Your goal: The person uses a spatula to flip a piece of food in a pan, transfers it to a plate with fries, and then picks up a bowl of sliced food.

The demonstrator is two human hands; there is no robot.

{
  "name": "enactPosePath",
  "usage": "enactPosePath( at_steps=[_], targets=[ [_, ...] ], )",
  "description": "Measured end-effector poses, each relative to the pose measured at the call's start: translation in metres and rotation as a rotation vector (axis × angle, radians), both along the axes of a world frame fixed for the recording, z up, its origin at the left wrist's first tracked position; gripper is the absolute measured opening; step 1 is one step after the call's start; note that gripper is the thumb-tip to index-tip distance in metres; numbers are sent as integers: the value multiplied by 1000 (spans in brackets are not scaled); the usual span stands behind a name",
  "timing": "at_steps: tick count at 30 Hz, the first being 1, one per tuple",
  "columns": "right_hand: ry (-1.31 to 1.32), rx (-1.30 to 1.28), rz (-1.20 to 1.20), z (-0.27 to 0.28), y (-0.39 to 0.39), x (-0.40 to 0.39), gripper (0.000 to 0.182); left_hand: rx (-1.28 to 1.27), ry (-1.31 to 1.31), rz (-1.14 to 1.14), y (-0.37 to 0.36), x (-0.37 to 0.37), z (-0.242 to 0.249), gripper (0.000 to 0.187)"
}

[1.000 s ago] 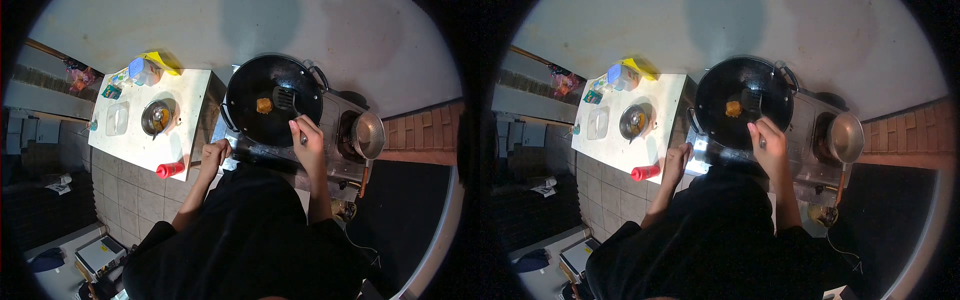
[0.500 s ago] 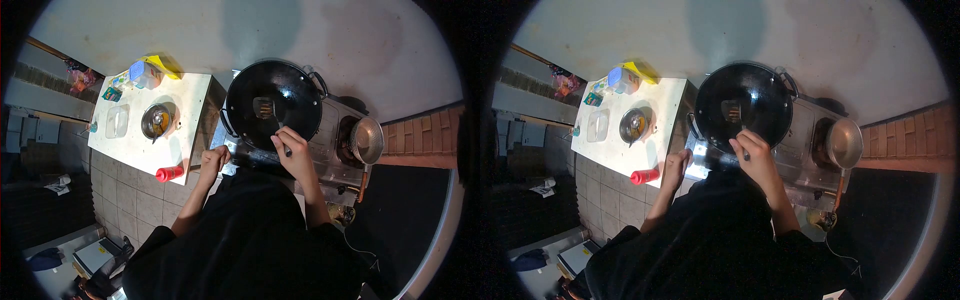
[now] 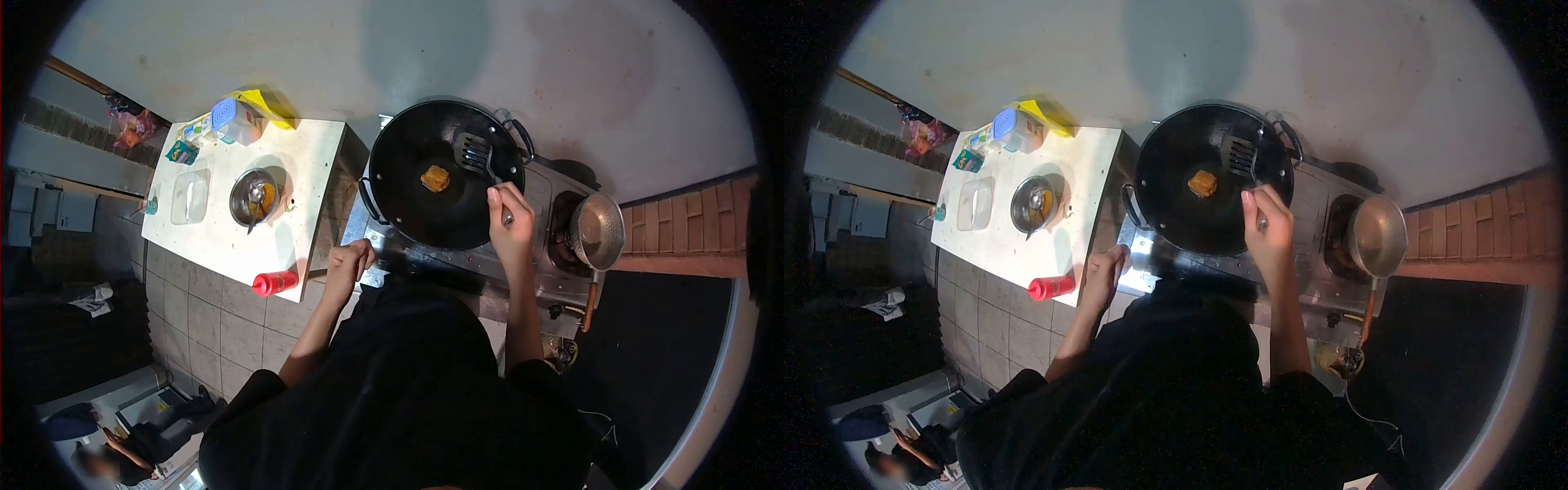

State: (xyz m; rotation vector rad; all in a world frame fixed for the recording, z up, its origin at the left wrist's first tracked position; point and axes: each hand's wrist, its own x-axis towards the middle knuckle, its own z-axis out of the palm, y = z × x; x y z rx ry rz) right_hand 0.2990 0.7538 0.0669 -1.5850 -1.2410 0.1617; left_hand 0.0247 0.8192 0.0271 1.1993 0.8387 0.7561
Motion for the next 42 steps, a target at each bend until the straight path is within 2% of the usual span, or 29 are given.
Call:
enactPosePath(
  at_steps=[5, 11, 16, 17, 19, 25, 34, 42],
  targets=[
    [-4, -26, -17, -17, 2, 3, 18, -27, 0, 4, 1, -1, -2, 57],
    [108, -66, -91, -36, 0, 7, 29, -36, 15, 28, 0, -4, -2, 57],
    [437, -104, -153, -52, 4, 18, 36, -44, 20, 34, -1, -2, -5, 57],
    [436, -104, -155, -53, 2, 19, 36, -42, -7, 27, -1, -3, -7, 57],
    [642, -106, -118, -50, 1, 21, 38, -33, -41, 22, 0, -2, -7, 57],
    [718, -86, -105, -34, -9, 18, 37, -49, 10, 51, -3, -2, -11, 58],
    [505, -56, -30, -26, -9, 10, 37, -22, -30, 5, 0, -3, -13, 59],
    [513, -90, 24, 1, -11, -9, 35, 2, -69, 5, 0, -2, -17, 59]
  ],
)
